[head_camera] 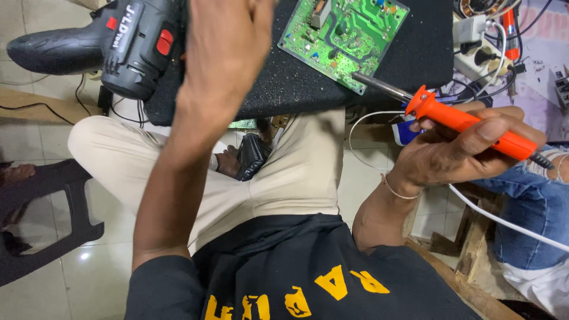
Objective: Soldering components on a circuit board using a soldering iron
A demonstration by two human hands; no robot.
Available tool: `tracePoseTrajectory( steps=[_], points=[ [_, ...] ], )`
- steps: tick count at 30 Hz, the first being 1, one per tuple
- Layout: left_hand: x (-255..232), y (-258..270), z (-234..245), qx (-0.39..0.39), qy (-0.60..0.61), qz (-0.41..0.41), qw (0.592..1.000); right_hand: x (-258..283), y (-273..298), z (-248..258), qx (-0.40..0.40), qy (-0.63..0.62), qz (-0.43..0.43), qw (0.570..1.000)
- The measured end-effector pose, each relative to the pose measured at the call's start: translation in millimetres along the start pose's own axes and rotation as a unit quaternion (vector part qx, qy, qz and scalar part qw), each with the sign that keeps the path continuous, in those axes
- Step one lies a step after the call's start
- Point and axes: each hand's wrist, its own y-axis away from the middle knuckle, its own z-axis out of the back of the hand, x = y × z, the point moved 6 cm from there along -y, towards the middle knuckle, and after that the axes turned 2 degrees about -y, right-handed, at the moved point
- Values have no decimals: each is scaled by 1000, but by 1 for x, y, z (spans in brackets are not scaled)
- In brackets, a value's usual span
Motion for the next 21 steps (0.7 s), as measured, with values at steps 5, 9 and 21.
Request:
tracePoseTrajectory(
  steps=[5,9,21],
  points=[
    [-37,0,14,75,247,33,966,-2,3,-3,11,-9,-3,1000],
    [-34,11,4,71,268,36,960,-1,3,-7,18,-1,3,1000],
    [-34,26,-11,89,228,53,968,2,-1,-26,17,19,-19,999]
  ],
)
